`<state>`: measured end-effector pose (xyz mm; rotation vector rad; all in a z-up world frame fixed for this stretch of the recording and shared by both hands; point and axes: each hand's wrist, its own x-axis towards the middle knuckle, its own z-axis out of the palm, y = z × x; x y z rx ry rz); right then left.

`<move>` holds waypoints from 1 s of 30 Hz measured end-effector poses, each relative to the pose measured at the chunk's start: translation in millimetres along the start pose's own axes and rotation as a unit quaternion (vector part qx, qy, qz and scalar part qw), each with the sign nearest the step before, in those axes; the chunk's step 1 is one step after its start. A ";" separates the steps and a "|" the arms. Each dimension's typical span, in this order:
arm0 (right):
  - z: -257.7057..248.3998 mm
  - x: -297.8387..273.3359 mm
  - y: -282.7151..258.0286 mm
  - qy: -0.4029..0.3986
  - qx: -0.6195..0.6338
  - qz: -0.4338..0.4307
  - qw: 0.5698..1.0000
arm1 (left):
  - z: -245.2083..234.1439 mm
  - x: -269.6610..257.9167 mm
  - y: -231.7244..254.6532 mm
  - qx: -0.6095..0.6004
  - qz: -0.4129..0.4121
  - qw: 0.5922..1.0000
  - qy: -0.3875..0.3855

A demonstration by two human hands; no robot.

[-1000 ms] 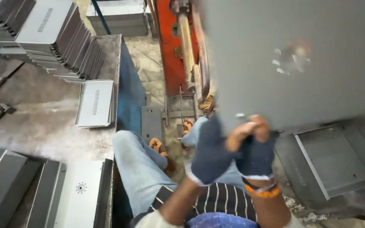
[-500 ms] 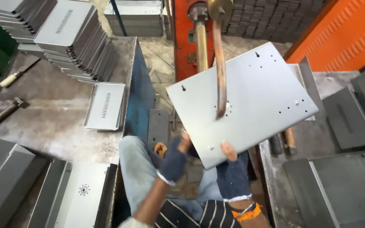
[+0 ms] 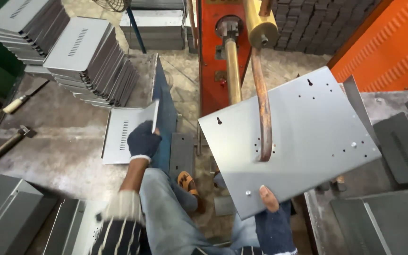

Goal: The person sits at a pedestal spot welding machine and welds seams on sheet metal enclosure parts, with sparks flying as the copper arms clamp each part. They reposition and turn the parts to weld different edges, then stack the welded boxes on the work table.

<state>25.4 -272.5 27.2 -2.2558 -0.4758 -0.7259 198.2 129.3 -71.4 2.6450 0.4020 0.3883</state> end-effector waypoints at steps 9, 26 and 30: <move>19.5 -47.2 43.5 -0.036 -0.027 0.004 0.999 | 134.9 -160.7 4.6 -0.735 -0.145 0.659 -0.067; 15.0 -42.3 39.4 -0.034 0.066 0.023 0.997 | 18.6 -189.7 189.5 -0.708 -0.286 0.639 -0.098; 25.7 -52.3 51.4 0.019 0.557 0.400 0.728 | 5.9 -184.3 205.4 -0.740 -0.283 0.606 -0.079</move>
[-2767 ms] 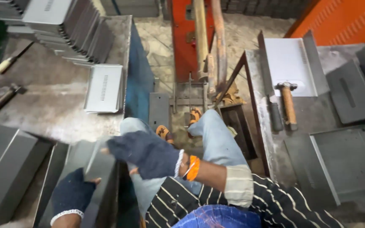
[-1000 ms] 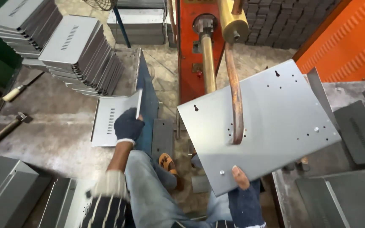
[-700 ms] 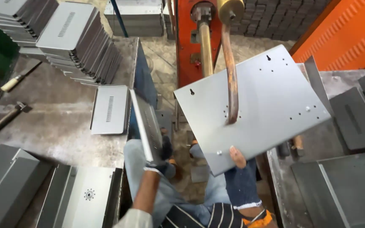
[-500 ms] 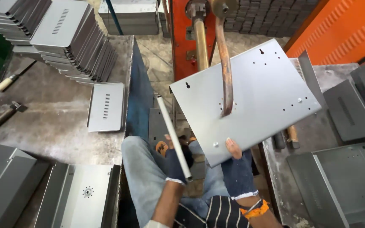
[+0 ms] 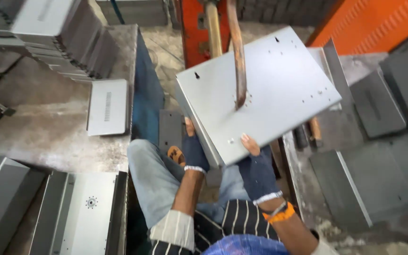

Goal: The person sits at a pedestal spot welding machine and welds seams on sheet metal enclosure parts, with sparks flying as the copper arms clamp each part. They reposition and turn the parts to weld different edges, then stack the welded boxes on the work table.

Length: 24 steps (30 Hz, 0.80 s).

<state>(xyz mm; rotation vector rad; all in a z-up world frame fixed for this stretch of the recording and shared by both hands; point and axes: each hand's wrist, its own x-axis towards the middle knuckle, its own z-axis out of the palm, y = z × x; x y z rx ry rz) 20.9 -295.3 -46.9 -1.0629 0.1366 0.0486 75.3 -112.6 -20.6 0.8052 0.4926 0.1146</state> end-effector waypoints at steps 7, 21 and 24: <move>7.7 2.4 18.4 0.012 0.007 -0.026 1.000 | -20.6 -1.2 -33.7 0.054 0.058 0.996 -0.037; 48.5 70.2 -60.5 0.067 0.065 -0.009 0.996 | 29.9 23.6 2.4 0.188 0.203 0.894 -0.352; 67.9 75.4 -76.8 0.063 0.161 -0.007 0.985 | 31.3 34.2 5.6 0.196 0.175 0.900 -0.348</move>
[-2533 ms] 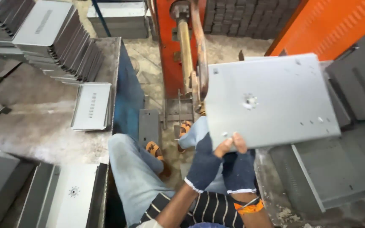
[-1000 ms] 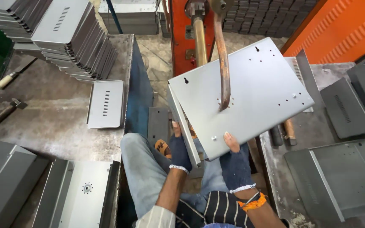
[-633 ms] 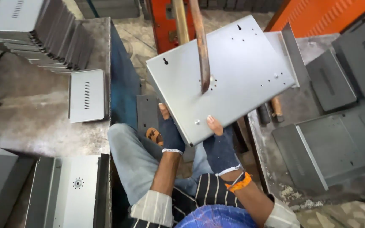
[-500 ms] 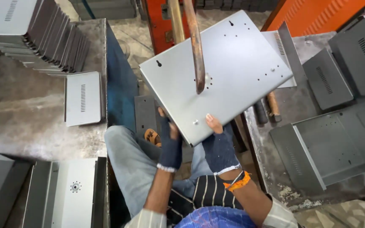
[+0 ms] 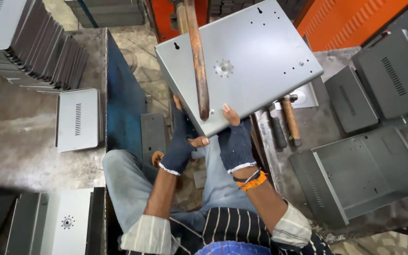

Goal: The person sits at a pedestal spot welding machine and welds seams on sheet metal enclosure parts, with sparks flying as the copper arms clamp each part. They reposition and turn the parts to weld different edges, then stack the welded boxes on the work table.

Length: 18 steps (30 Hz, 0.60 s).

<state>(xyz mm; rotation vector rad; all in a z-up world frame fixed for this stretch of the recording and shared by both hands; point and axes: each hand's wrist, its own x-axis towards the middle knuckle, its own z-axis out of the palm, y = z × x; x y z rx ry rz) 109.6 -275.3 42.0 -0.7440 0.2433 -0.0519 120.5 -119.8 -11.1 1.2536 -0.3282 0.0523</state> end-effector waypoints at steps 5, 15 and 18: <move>-12.8 13.9 11.4 0.006 -0.042 -0.021 0.999 | 1.8 11.9 22.2 -0.016 -0.031 0.999 -0.009; -8.6 20.3 11.5 0.049 -0.014 0.042 0.998 | -1.7 14.7 11.9 -0.069 -0.067 0.995 -0.015; -27.7 31.2 18.6 0.019 -0.080 -0.013 0.997 | 5.6 19.7 22.9 -0.085 -0.083 0.993 -0.013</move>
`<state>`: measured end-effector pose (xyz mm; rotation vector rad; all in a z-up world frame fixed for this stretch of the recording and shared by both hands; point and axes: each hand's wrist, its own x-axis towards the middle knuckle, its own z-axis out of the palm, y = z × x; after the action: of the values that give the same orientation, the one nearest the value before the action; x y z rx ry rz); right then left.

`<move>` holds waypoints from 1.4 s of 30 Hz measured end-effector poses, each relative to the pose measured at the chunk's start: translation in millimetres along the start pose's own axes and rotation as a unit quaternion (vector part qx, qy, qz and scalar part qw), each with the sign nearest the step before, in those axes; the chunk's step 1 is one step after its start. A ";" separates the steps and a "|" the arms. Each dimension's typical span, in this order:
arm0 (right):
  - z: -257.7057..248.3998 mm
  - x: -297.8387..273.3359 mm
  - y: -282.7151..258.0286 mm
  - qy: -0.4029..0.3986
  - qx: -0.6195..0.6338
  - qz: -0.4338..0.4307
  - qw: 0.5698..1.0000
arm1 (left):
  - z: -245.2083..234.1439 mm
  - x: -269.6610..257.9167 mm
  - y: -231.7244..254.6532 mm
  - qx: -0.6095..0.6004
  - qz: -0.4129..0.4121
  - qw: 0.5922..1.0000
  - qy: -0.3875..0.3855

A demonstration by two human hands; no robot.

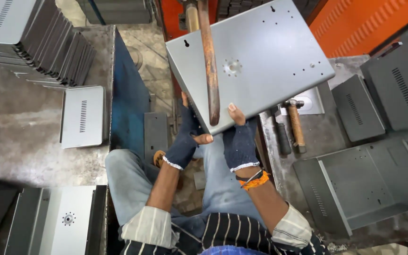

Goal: The person sits at a pedestal spot welding machine and welds seams on sheet metal enclosure parts, with sparks flying as the copper arms clamp each part. They reposition and turn the parts to weld different edges, then stack the welded boxes on the work table.

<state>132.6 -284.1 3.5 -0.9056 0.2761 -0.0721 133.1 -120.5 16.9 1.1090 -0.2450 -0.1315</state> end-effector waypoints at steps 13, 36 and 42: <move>33.3 -19.2 -28.1 -0.001 0.076 0.057 0.996 | -27.3 8.0 -48.4 0.016 0.045 0.999 -0.026; -58.1 8.5 -95.6 -0.003 -0.070 0.103 0.992 | -26.4 -31.8 58.1 0.157 0.141 0.977 0.022; -93.4 43.3 -121.8 -0.022 -0.072 0.121 0.990 | 10.8 -32.7 33.3 0.266 0.207 0.939 0.068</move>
<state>156.0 -438.6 35.6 -1.0100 0.3512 0.1955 98.1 -107.8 47.0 1.5692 -0.3975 0.4107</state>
